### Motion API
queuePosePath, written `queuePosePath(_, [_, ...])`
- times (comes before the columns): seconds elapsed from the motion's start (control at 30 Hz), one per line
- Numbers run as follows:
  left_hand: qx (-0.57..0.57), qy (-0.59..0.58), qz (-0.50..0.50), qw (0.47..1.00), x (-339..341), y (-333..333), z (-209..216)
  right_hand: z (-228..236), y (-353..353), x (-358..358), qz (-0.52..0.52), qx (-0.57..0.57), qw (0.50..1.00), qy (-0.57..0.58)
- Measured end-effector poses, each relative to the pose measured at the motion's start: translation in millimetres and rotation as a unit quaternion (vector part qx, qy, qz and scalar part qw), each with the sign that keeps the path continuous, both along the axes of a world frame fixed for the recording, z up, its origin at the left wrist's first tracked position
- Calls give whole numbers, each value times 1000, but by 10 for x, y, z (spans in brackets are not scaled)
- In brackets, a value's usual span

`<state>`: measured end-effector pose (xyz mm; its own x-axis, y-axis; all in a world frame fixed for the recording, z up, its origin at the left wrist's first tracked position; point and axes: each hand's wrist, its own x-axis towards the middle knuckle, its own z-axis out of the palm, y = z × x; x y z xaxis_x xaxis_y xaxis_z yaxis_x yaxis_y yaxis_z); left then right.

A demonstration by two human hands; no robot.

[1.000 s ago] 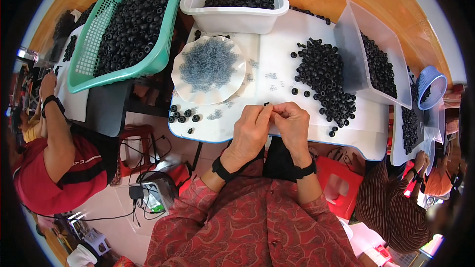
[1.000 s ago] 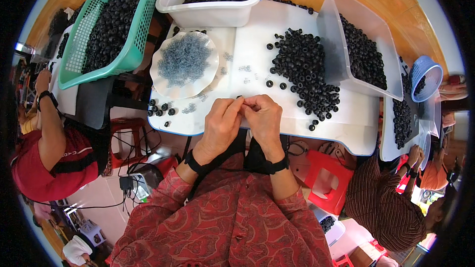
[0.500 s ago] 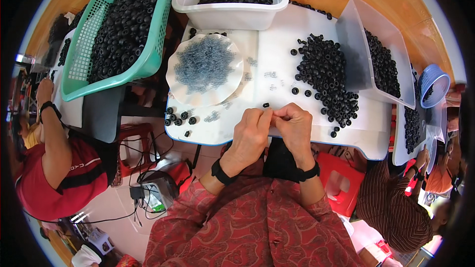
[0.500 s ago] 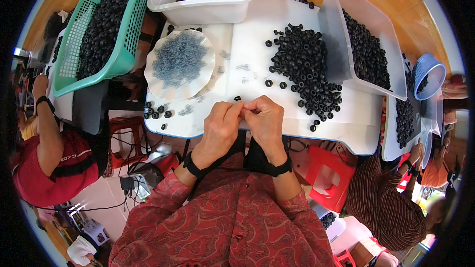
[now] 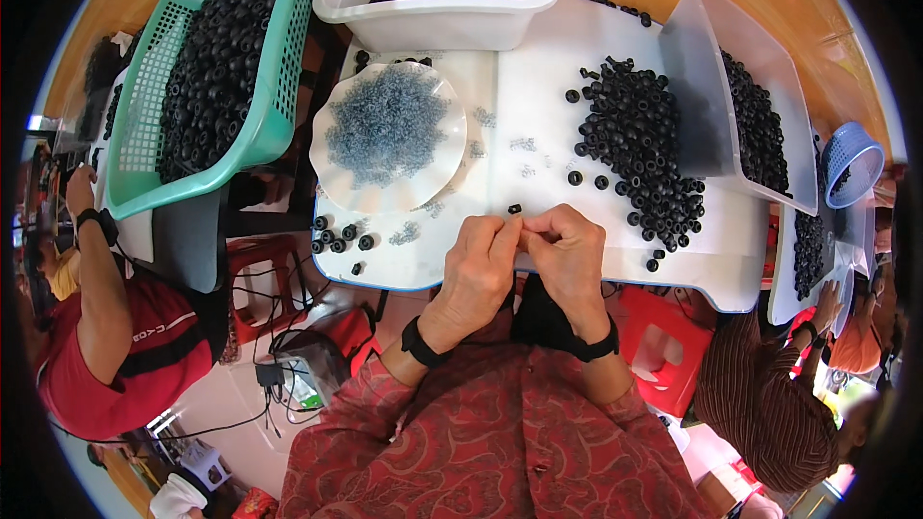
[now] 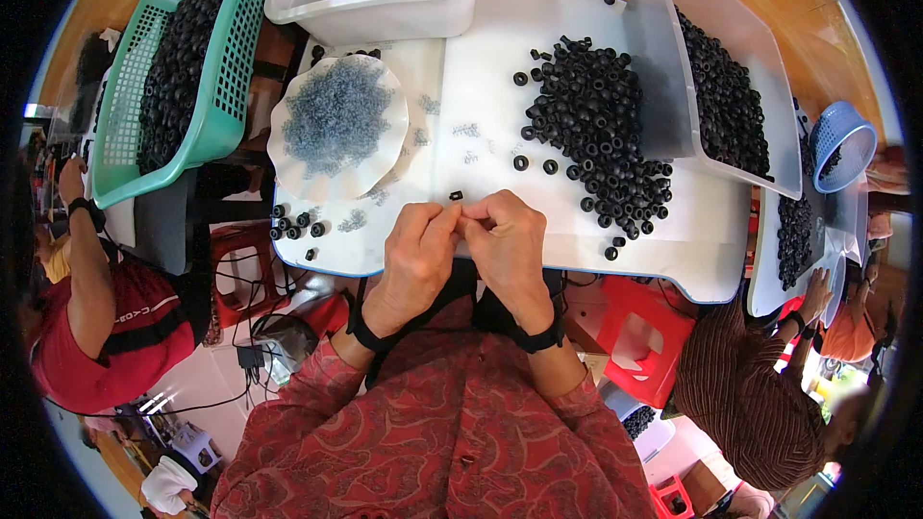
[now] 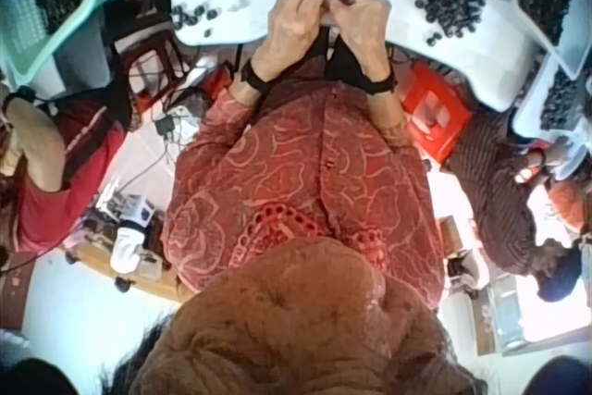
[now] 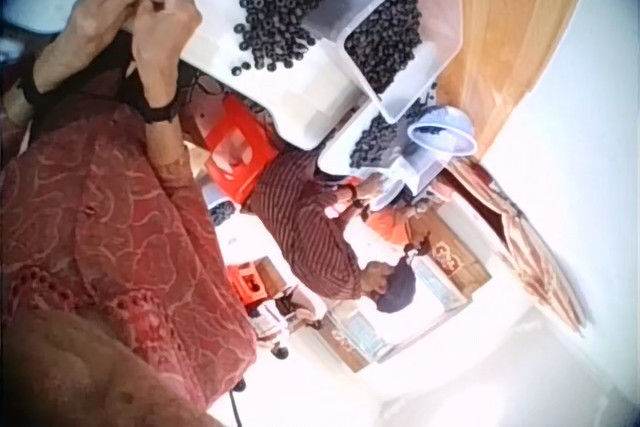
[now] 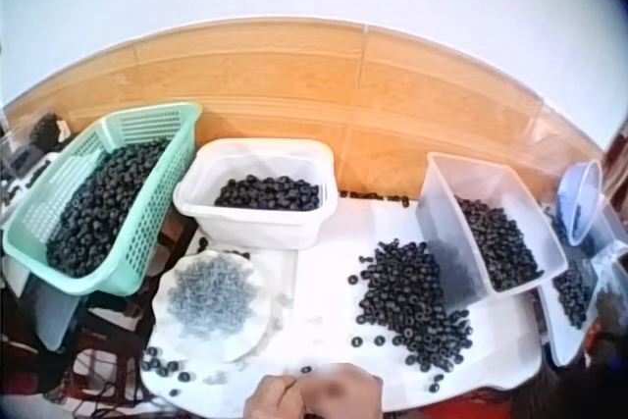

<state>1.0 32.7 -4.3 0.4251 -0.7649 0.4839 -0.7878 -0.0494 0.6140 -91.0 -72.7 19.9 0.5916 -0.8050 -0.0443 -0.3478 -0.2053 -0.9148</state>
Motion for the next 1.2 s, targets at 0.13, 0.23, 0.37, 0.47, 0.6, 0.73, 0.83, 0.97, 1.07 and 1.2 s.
queuePosePath(0.13, [9, 3, -13, 1000, 2, -8, 29, -50, -28, -30, 10, -22, 1000, -6])
queuePosePath(0.23, [9, 2, -14, 1000, 4, -27, 54, -58, -40, -29, 12, -20, 1000, 11])
queuePosePath(0.37, [-10, 8, 8, 1000, -11, -21, 2, -119, -53, -4, 19, -23, 1000, 6])
queuePosePath(0.47, [-21, 29, 17, 999, -20, -24, -26, -89, -30, -10, 13, -46, 999, 16])
queuePosePath(0.6, [-29, 36, 21, 999, -41, -34, 3, -143, -55, -28, 14, -27, 999, -10])
queuePosePath(0.73, [-22, 30, 23, 999, -46, -14, 5, -188, -42, -50, 12, -7, 1000, -22])
queuePosePath(0.83, [-25, 25, 26, 999, -59, -10, -15, -175, -19, -67, 14, -6, 999, -28])
queuePosePath(0.97, [-25, 25, 29, 999, -79, -16, -50, -143, -8, -93, 25, -1, 999, -28])
queuePosePath(1.07, [-20, 29, 33, 999, -85, -16, -34, -121, -13, -123, 58, -36, 998, -10])
queuePosePath(1.2, [-15, 52, 33, 998, -78, -20, -33, -107, -37, -184, 83, -54, 994, -37])
